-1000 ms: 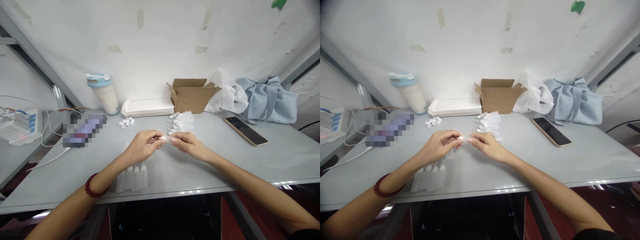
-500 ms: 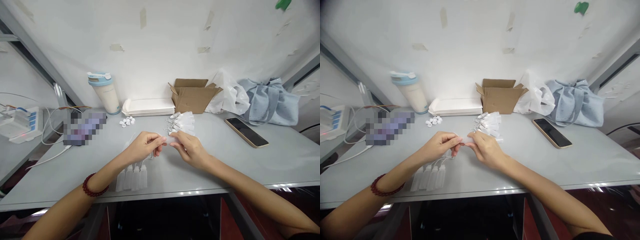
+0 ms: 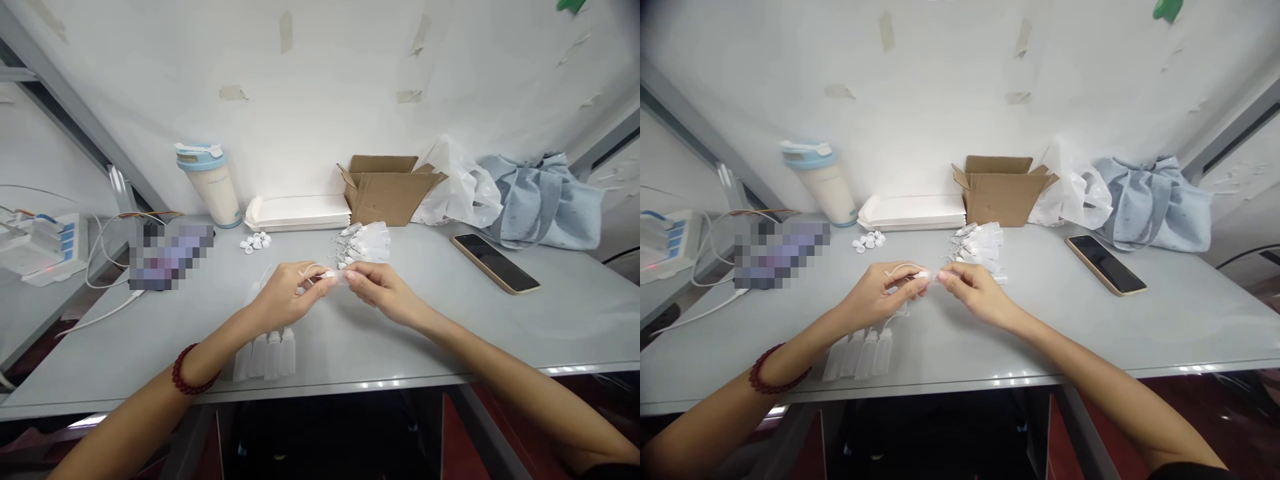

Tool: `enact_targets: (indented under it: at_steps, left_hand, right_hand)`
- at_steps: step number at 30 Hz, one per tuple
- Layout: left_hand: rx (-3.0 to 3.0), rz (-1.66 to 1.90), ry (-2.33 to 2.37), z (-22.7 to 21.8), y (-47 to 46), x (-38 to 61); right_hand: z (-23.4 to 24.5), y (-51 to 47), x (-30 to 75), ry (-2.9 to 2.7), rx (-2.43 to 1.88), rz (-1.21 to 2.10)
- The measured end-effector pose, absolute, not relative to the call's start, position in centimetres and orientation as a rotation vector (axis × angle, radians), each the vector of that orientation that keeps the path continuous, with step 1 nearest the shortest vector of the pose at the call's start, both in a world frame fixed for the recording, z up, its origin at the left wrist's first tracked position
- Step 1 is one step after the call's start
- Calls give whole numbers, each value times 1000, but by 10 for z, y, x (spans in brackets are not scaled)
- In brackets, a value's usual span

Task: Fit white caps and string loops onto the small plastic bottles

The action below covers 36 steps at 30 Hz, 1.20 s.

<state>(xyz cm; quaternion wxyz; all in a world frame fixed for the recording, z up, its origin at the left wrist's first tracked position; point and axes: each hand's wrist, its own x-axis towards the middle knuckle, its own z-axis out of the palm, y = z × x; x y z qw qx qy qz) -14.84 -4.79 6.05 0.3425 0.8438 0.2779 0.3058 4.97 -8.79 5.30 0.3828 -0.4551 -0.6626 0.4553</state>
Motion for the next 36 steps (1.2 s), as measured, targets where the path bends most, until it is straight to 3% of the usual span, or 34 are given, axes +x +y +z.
enact_targets:
  at_steps: [4,8,13,20,25,29,36]
  left_hand:
    - [1952,622,806,68,-50,-149]
    - [1960,585,814,70,-51,-150]
    - [2350,786,643,62,-50,-149]
    - [2841,978,475,46,-54,-148]
    - [2885,964,480,44,-52,-147]
    - [2743,856,647,43,-28,-156]
    - [2649,700,1630,38,28,-198]
  right_hand:
    - [50,-91,48,-1939,-1153,553]
    - [50,-92,50,-2026,-1058,419]
    - [57,-89,53,-1922,-1141,790]
    - [55,-78,63,-1350,-1081,1861]
    - [56,-78,63,-1256,-1105,1942]
    - [58,-80,57,-1450,-1216,1547]
    - [33,-67,64,-2007,-1425,44]
